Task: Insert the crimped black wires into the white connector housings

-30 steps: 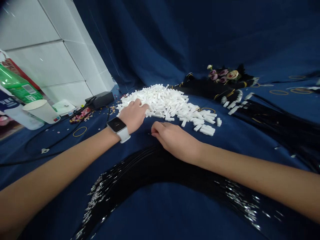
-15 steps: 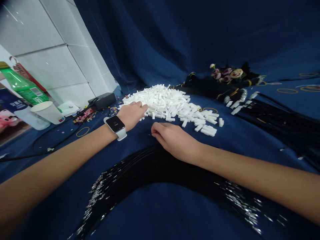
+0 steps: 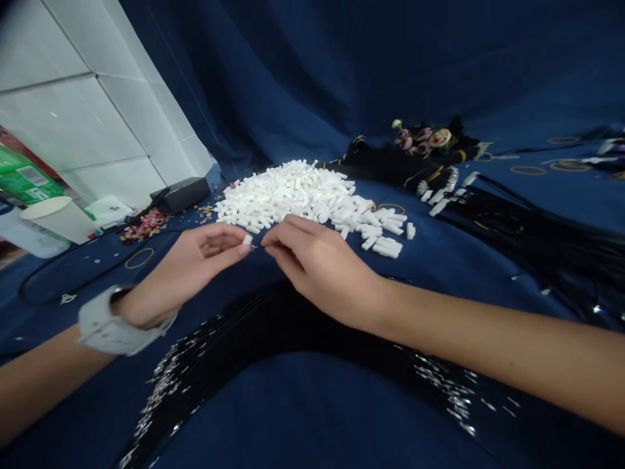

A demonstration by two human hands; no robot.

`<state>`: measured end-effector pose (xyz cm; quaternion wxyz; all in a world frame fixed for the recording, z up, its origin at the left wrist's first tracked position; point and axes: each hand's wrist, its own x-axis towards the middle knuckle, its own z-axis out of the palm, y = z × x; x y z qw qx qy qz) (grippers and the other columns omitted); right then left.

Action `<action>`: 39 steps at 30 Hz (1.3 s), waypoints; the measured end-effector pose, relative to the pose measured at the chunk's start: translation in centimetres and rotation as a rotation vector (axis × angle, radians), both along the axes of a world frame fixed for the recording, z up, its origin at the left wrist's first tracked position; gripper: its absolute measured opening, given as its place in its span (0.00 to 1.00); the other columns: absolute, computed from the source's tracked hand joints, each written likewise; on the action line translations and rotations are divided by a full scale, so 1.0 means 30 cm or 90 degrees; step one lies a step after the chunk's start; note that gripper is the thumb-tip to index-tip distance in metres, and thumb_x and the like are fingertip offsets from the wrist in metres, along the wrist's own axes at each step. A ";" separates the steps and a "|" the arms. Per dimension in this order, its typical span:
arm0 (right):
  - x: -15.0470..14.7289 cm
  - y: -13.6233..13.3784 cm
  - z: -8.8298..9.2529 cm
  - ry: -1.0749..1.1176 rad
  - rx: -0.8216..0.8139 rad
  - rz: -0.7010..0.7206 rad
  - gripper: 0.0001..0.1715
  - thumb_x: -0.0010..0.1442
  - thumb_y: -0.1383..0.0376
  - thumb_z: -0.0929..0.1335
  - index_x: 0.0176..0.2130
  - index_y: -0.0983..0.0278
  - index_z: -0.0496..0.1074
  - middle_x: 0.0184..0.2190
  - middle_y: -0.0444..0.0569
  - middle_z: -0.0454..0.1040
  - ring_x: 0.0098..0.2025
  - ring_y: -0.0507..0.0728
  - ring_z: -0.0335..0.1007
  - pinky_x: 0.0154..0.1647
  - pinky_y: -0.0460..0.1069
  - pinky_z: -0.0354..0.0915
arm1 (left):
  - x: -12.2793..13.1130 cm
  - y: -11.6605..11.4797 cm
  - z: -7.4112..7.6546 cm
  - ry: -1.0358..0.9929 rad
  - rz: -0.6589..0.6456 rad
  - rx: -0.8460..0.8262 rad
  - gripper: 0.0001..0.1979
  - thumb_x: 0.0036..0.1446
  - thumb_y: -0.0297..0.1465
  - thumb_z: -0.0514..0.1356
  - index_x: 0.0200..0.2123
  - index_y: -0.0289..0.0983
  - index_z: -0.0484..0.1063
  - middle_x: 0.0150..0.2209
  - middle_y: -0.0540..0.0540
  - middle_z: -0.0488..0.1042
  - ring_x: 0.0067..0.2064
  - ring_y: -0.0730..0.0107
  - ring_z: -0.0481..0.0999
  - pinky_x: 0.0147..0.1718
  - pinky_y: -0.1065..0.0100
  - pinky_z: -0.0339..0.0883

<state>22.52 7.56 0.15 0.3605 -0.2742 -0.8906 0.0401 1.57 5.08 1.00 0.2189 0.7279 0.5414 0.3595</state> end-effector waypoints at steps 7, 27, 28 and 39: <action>-0.047 -0.071 -0.047 0.038 0.058 0.048 0.07 0.69 0.70 0.63 0.41 0.66 0.71 0.36 0.45 0.74 0.34 0.46 0.72 0.34 0.43 0.68 | -0.029 -0.108 -0.028 -0.227 -0.019 -0.199 0.09 0.59 0.36 0.67 0.37 0.38 0.73 0.31 0.49 0.81 0.32 0.72 0.81 0.33 0.72 0.73; -0.049 -0.093 -0.077 0.051 0.088 0.029 0.04 0.68 0.70 0.65 0.39 0.66 0.70 0.34 0.44 0.73 0.30 0.44 0.67 0.27 0.42 0.64 | -0.002 -0.154 -0.050 -0.304 0.017 -0.175 0.09 0.49 0.25 0.72 0.33 0.40 0.77 0.26 0.57 0.77 0.29 0.78 0.76 0.28 0.80 0.71; -0.050 -0.094 -0.077 0.049 0.090 0.027 0.05 0.68 0.69 0.65 0.39 0.66 0.70 0.34 0.44 0.73 0.29 0.44 0.67 0.27 0.42 0.64 | 0.000 -0.154 -0.050 -0.306 0.015 -0.178 0.09 0.49 0.25 0.71 0.32 0.40 0.77 0.25 0.57 0.77 0.28 0.78 0.75 0.28 0.80 0.70; -0.051 -0.096 -0.072 0.051 0.078 0.029 0.05 0.68 0.69 0.65 0.37 0.64 0.69 0.32 0.43 0.72 0.27 0.44 0.63 0.25 0.43 0.62 | 0.000 -0.159 -0.047 -0.299 0.012 -0.184 0.08 0.50 0.26 0.70 0.29 0.39 0.74 0.24 0.57 0.73 0.27 0.78 0.72 0.27 0.79 0.68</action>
